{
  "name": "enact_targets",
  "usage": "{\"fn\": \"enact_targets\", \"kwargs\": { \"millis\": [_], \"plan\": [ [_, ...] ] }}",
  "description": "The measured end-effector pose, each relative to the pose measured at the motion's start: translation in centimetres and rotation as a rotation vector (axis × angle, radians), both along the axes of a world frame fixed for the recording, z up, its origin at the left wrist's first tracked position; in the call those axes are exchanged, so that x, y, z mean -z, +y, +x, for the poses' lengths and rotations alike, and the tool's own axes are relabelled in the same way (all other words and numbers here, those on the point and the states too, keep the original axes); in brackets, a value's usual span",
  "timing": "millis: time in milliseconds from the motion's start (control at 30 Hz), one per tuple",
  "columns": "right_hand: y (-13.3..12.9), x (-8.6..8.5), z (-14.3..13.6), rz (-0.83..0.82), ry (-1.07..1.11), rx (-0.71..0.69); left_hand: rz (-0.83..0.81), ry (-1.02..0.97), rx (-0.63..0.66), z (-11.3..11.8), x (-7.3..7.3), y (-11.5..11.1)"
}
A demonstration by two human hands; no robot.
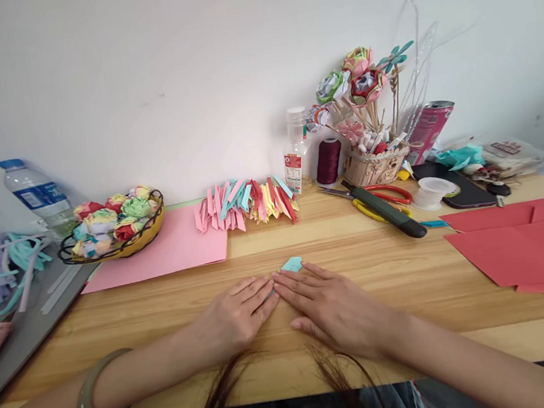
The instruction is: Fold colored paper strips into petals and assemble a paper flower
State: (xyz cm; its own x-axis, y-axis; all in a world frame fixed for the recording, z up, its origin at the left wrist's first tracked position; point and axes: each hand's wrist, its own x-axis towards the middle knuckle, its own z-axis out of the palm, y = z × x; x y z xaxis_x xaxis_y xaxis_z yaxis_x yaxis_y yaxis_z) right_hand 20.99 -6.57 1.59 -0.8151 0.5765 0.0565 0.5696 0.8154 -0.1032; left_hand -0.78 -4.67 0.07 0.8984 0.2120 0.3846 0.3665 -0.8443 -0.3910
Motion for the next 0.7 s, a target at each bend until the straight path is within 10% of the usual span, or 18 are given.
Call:
{"fn": "enact_targets", "kwargs": {
  "millis": [700],
  "plan": [
    [1.9,-0.5,0.9,0.355,-0.037,0.061,-0.252,-0.146,-0.035,-0.4,-0.2,1.2]
  ]
}}
